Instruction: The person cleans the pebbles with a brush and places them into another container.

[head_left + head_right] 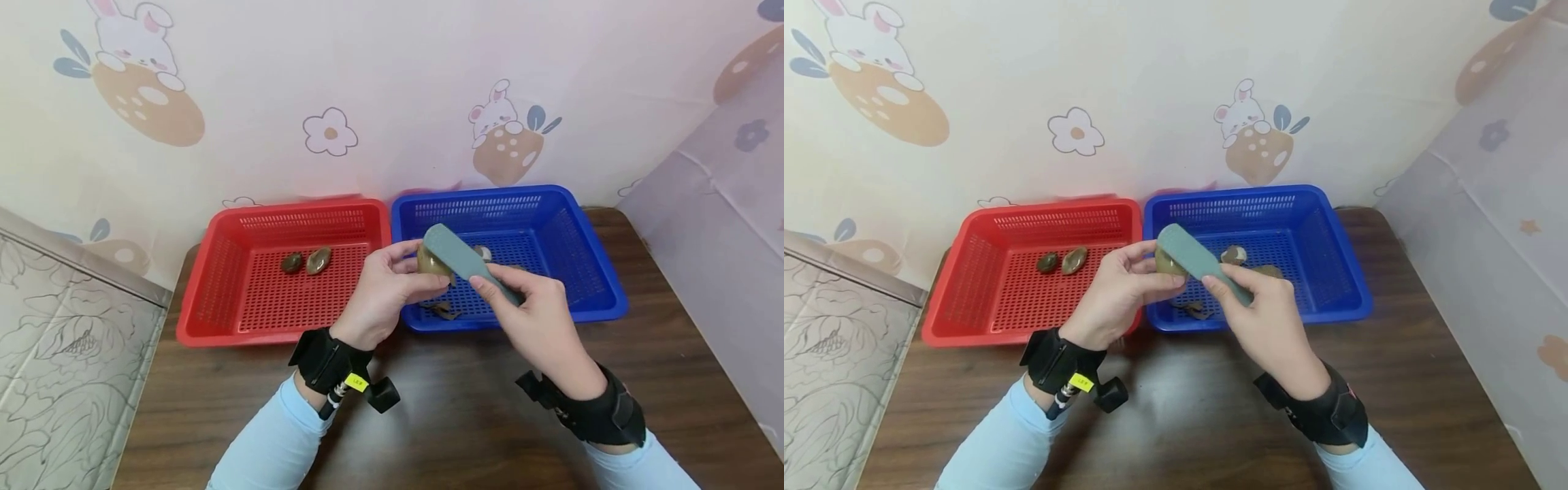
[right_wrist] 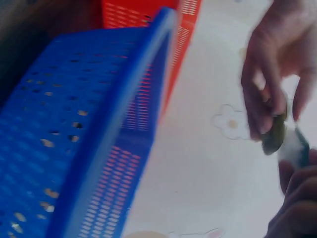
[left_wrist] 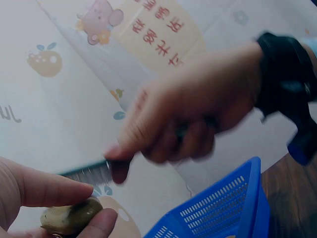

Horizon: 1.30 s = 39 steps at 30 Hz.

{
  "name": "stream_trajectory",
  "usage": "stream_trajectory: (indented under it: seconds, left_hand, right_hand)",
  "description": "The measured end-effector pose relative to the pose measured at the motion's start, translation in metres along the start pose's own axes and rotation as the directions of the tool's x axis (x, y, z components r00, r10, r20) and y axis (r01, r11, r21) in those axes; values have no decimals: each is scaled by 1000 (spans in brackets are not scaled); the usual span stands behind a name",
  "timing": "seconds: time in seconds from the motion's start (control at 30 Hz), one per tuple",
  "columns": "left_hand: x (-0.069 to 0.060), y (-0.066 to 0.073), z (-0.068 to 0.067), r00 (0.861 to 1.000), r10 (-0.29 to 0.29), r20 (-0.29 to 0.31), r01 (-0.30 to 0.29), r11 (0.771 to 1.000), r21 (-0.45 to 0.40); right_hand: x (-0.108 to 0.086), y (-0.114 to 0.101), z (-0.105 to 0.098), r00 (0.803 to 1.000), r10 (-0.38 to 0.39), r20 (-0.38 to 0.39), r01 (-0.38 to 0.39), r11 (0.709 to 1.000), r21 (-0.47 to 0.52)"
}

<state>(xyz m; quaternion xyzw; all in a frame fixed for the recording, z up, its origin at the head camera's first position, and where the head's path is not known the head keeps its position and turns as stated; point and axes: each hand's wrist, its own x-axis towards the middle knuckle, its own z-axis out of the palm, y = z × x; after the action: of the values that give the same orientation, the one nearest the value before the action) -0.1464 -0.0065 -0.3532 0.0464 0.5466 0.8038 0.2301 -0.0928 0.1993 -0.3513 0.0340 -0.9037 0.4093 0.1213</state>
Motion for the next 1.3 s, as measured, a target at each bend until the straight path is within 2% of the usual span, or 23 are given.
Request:
stream_trajectory:
  seconds: [0.1, 0.2, 0.33, 0.4, 0.57, 0.77, 0.87, 0.97, 1.1, 1.3]
  left_hand:
    - [2, 1, -1, 1000, -15, -11, 14, 999, -51]
    - [3, 1, -2, 999, -21, -35, 18, 996, -84]
    - [3, 1, -3, 997, -22, -72, 12, 990, -139]
    - [3, 1, -3, 996, -22, -81, 8, 985, -172]
    - [3, 2, -2, 994, -46, -94, 23, 973, -229]
    - [2, 2, -1, 991, -25, -131, -8, 970, -243]
    - [2, 1, -2, 988, -47, -149, 7, 966, -257]
    - [3, 0, -2, 982, -53, -180, 8, 970, -244]
    - [6, 0, -2, 977, -29, -213, -24, 971, -239]
    - [5, 0, -1, 990, -15, -137, -35, 933, -358]
  right_hand:
    - [3, 3, -2, 999, 32, -29, -34, 998, -43]
    - [4, 6, -4, 997, 34, -74, -37, 999, -36]
    - [2, 5, -3, 1000, -4, 2, 3, 999, 48]
    - [3, 4, -1, 1000, -4, 24, 3, 999, 50]
    - [4, 5, -4, 999, 26, -38, -26, 1000, 9]
    - [2, 5, -5, 1000, -6, 31, 4, 998, 65]
    - [4, 6, -4, 1000, 9, -11, -8, 999, 36]
    - [4, 6, -7, 998, 20, -57, -17, 998, 55]
    - [2, 1, -7, 1000, 11, -25, -8, 993, 119]
    - [4, -5, 0, 998, 8, 63, -19, 986, 167]
